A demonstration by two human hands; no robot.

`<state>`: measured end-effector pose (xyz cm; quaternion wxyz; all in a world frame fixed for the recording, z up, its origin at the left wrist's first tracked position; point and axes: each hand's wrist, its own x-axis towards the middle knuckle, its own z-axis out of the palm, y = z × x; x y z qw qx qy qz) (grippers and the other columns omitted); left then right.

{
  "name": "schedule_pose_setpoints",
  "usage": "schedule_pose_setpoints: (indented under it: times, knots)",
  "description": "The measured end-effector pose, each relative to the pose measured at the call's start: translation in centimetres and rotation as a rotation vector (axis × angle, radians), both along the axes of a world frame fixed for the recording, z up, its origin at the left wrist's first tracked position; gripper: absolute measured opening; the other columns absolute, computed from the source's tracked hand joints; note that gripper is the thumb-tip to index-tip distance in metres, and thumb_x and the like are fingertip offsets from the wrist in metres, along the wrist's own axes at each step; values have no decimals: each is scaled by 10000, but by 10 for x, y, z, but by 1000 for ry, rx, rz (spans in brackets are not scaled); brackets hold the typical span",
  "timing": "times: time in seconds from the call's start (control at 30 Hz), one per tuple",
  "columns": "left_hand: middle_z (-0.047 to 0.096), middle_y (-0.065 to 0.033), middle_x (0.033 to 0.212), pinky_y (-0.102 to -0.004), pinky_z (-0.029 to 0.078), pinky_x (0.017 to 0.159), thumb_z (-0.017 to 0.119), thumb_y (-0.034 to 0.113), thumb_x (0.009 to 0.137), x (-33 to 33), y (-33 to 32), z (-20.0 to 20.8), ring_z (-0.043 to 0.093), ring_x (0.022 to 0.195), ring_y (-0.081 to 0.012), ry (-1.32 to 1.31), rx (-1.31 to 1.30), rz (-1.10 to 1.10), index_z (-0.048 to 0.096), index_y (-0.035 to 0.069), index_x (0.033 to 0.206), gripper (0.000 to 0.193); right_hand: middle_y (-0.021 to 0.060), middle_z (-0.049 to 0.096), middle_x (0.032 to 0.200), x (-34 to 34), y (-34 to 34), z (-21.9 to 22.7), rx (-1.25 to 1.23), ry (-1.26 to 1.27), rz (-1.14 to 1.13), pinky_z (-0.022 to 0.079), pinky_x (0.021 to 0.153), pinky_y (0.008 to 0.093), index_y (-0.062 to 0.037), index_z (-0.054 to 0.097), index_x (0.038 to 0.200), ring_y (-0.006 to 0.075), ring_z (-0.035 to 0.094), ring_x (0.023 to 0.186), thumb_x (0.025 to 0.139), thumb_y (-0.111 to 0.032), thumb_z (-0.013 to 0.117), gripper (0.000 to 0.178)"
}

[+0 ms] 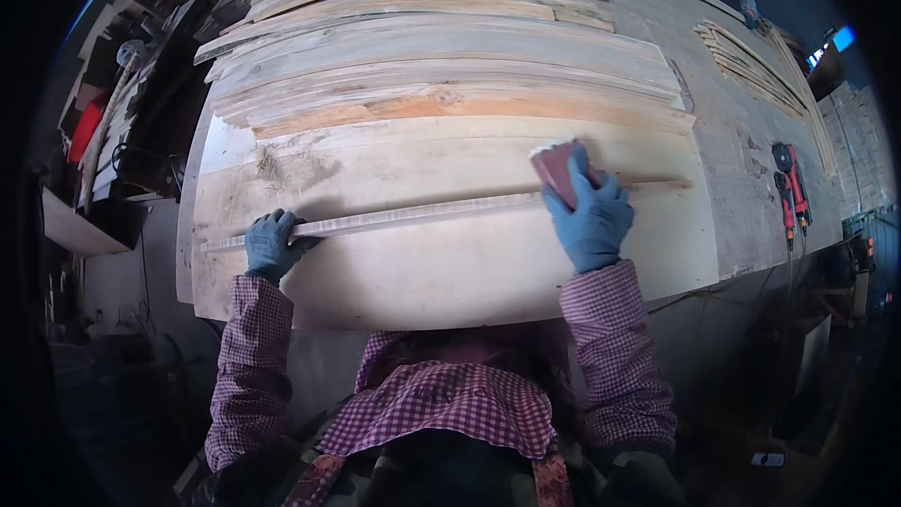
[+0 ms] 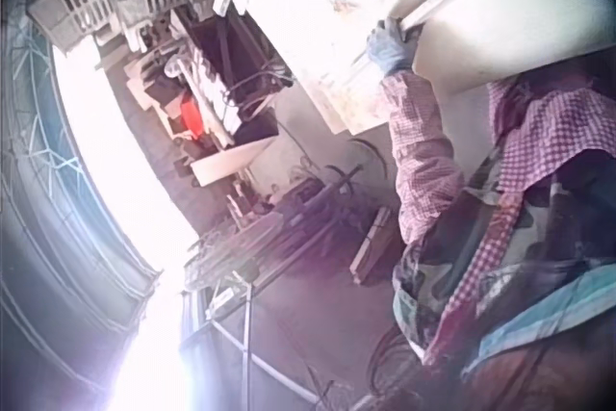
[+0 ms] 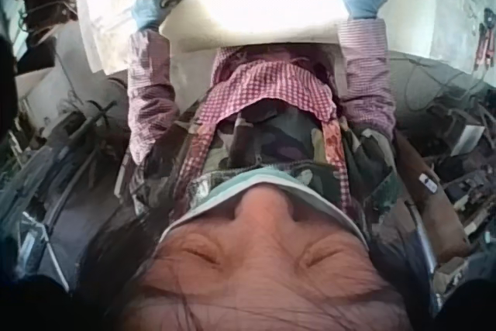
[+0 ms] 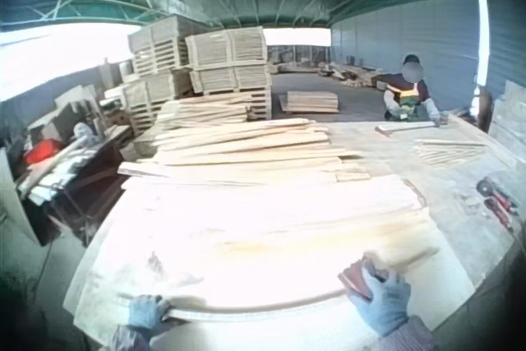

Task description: The person sands a wooden plank with a sanding block, moving it back and forth along the surface. They periodically lift and reposition the plank to access different areas, continuing the sanding process throughout the clip.

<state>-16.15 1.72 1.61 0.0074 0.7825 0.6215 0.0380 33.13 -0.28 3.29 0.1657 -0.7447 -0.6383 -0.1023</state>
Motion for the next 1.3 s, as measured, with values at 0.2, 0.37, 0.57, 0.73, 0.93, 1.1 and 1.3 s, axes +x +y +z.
schedule_pose_setpoints:
  times: [0.2,0.37,0.57,0.73,0.93,1.1,1.3]
  knots:
    - [641,-42,883,-433,507,754,827,447,695,9,0,1,640,838,-299,-77,77,-39,670,167,914,388,227,595,1162,118,-10,15,-415,-48,-478,496,860,524,-350,347,1551,393,621,999,896,-633,593,755]
    - [641,-58,879,-435,506,756,824,487,685,8,-2,0,642,842,-300,-79,56,-18,662,150,917,440,154,547,1141,-134,-1,26,-82,9,430,418,795,491,-235,502,1449,322,524,991,821,-543,703,728]
    - [646,-81,914,-446,500,781,819,422,645,-6,11,-20,636,881,-317,-4,60,-8,655,124,953,459,120,513,1105,-274,23,42,-378,60,644,375,803,471,-261,453,1474,291,475,976,830,-569,661,743]
    - [635,-59,873,-450,482,757,853,430,662,-7,2,-19,623,828,-312,-108,102,-35,669,153,911,416,128,536,1121,-125,26,23,-205,96,340,379,820,484,-281,517,1402,303,492,999,803,-562,703,687]
    - [645,-77,873,-457,488,780,853,419,671,-6,5,-7,625,867,-326,-62,36,-6,683,146,941,420,144,573,1131,188,11,11,-235,-12,-526,441,892,513,-327,475,1471,329,562,1023,859,-645,618,704]
    - [672,-72,917,-448,499,828,836,432,706,80,17,13,639,894,-308,-143,0,-254,698,164,1036,447,157,566,1125,206,11,-1,-245,-18,-614,426,886,512,-325,502,1439,335,553,1025,844,-655,622,691]
    - [708,-114,891,-461,522,747,749,524,780,185,38,7,682,836,-329,17,-239,-181,718,147,1023,450,127,522,1137,25,-7,11,-15,74,-106,396,800,491,-228,468,1441,314,505,986,813,-519,705,732]
